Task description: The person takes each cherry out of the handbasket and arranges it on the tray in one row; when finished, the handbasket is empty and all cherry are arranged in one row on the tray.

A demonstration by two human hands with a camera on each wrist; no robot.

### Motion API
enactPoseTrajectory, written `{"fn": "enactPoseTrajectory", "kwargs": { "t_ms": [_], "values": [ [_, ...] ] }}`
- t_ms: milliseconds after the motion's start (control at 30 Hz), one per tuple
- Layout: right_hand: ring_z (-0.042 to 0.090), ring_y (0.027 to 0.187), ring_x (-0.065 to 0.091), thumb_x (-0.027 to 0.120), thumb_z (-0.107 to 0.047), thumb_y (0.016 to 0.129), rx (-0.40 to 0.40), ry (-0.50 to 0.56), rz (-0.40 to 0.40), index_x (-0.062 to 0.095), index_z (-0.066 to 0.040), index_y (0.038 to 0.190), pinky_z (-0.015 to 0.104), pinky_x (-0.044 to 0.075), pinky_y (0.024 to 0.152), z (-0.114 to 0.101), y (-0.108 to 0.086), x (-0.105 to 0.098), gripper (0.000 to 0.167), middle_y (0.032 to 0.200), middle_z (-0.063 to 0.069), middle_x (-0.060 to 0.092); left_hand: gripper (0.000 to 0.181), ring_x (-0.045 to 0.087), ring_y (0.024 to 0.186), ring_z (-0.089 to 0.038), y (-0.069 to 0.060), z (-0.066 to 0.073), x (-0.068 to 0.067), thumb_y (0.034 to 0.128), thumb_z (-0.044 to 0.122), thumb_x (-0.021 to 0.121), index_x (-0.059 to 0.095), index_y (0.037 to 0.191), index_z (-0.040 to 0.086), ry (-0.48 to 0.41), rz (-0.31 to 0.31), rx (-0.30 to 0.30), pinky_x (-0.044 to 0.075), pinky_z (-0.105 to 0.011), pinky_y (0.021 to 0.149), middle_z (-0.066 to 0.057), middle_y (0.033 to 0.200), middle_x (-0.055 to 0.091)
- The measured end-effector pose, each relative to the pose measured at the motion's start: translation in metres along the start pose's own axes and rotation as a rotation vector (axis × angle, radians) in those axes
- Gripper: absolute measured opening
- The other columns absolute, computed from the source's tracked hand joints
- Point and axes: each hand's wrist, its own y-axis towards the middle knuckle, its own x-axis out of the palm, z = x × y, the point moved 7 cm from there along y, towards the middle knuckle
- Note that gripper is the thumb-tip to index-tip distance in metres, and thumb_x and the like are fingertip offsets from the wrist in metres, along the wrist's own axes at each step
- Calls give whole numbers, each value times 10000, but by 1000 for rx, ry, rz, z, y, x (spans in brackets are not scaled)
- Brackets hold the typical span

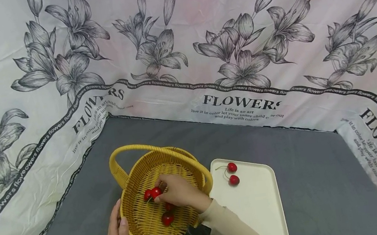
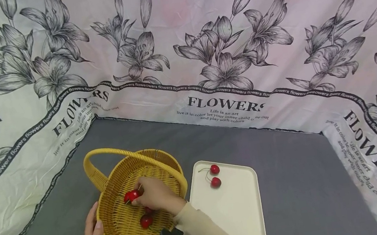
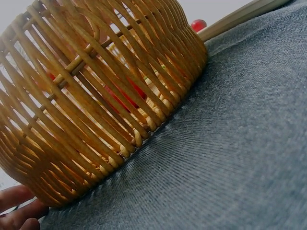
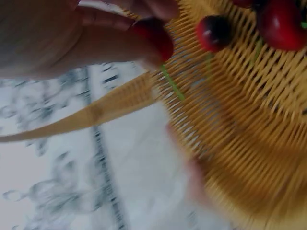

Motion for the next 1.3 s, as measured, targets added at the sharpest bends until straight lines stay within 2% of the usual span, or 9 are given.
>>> {"fn": "enactPoseTrajectory", "kwargs": {
  "t_ms": [100,233,300,367,500,767,1000,1200,1300],
  "values": [
    [54,774,555,729,-317,860,-56,108,-30,637,-203,1077,247,465,644,-7,-21,-10,262,946,-80,621,500,440,1209,-242,-1,-2,1,1057,333,289,229,1536,203,-5,-8,-20,402,-206,825,-125,1485,343],
    [23,825,568,693,-375,879,-163,175,-39,628,-233,1117,221,481,693,-17,-56,-23,284,946,-125,614,506,443,1144,-75,-1,-3,0,1060,338,274,203,1542,205,-10,-20,-34,392,-179,813,-125,1459,361],
    [14,812,569,686,-391,880,-205,193,-28,625,-238,1126,218,487,690,-18,-75,-28,296,939,-132,615,500,459,976,-23,0,-3,-2,1062,317,267,198,1543,195,-12,-18,-30,389,-200,749,-153,1302,458],
    [16,793,566,681,-398,880,-217,216,-24,620,-257,1138,220,488,684,-16,-94,-33,301,922,-128,617,498,439,860,-9,0,-3,-3,1063,298,266,198,1542,179,-4,-12,-23,381,-241,704,-149,1169,487],
    [28,804,574,662,-399,891,-214,229,2,604,-295,1189,234,489,709,-1,-126,-42,320,945,-123,630,488,437,880,29,-2,-2,-6,1062,252,281,216,1537,159,8,12,-7,393,-249,709,-170,1210,493],
    [58,803,595,664,-406,886,-44,198,162,644,-276,1137,237,486,709,62,-153,-61,283,965,-98,664,482,407,973,116,-4,-1,-8,1056,205,299,241,1529,128,-8,46,23,379,-141,751,-188,1334,455],
    [61,673,576,723,-390,841,201,134,378,651,-253,1063,232,467,609,122,-147,-64,271,805,-61,629,473,442,828,1,-4,2,-8,1054,203,310,273,1518,119,22,67,36,376,-238,683,-131,1084,526],
    [82,686,574,738,-258,851,317,81,518,618,-87,1047,239,442,577,151,-137,-64,287,780,-9,613,485,403,966,123,-2,3,-4,1058,241,307,248,1528,136,22,25,13,378,-138,759,-162,1303,478],
    [90,692,559,747,-252,842,351,63,560,616,-83,996,239,433,577,161,-136,-64,263,776,3,609,492,387,993,129,0,3,-1,1057,268,309,243,1531,154,25,14,-7,369,-121,774,-154,1353,452]
  ]
}}
